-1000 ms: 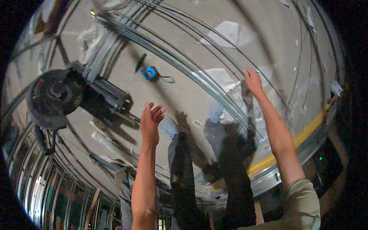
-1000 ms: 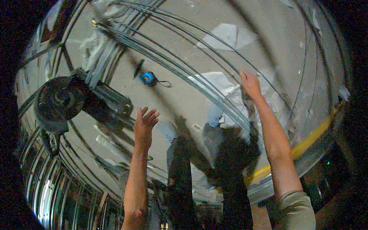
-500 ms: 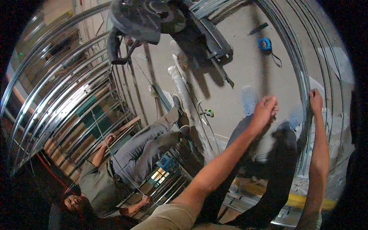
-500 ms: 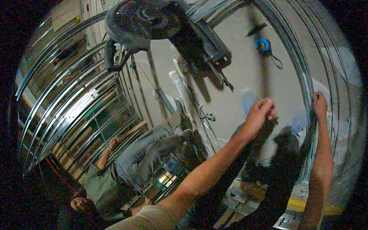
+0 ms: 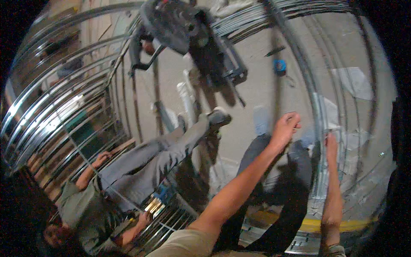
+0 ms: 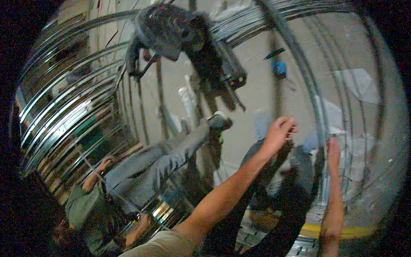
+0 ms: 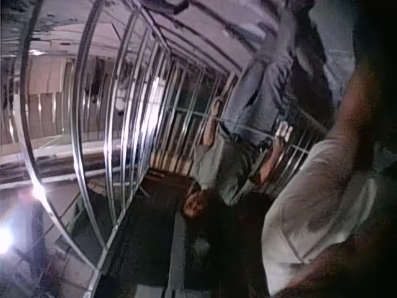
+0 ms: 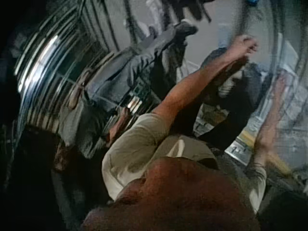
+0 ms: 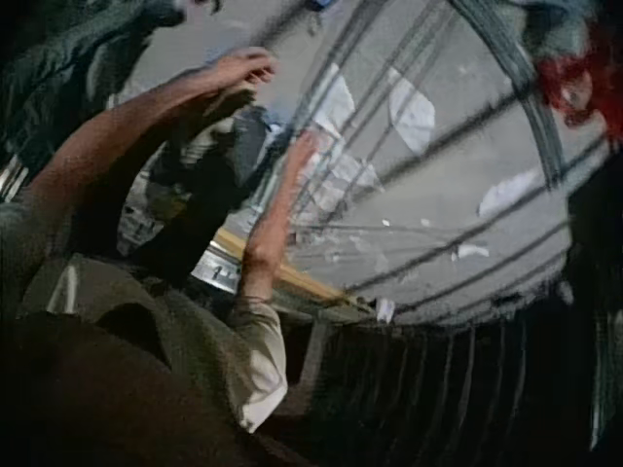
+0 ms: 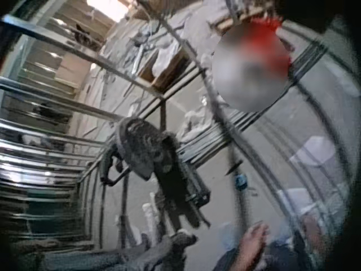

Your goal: The person measures and cuts multiple metal rods using a chop saw. They use a tape measure to mark lengths, position the rods under the saw blade, and cut them, producing sparks. The cut pieces are placed aside on the floor.

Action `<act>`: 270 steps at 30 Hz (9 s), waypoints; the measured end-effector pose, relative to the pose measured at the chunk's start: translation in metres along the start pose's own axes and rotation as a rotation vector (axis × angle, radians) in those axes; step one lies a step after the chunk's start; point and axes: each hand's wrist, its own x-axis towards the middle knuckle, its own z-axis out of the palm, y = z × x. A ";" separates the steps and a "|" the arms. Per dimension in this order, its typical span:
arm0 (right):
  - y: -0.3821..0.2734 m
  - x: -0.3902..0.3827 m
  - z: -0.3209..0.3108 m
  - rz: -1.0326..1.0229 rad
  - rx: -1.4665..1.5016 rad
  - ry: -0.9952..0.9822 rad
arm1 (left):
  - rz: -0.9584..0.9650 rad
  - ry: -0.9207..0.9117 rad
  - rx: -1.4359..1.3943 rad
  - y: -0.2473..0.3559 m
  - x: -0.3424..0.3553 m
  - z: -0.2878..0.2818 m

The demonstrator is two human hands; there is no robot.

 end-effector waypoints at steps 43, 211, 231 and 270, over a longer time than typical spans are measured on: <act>-0.204 -0.189 -0.088 -0.156 -0.245 0.050 | 0.128 0.146 -0.395 0.120 0.042 -0.096; -0.221 -0.162 -0.076 -0.295 -0.283 0.031 | 0.184 0.218 -0.396 0.129 0.066 -0.109; -0.113 0.044 -0.074 -0.380 -0.438 0.274 | 0.010 0.002 -0.084 0.078 0.051 -0.065; -0.201 -0.199 -0.076 -0.230 -0.315 -0.146 | 0.188 0.025 -0.633 0.126 0.074 -0.077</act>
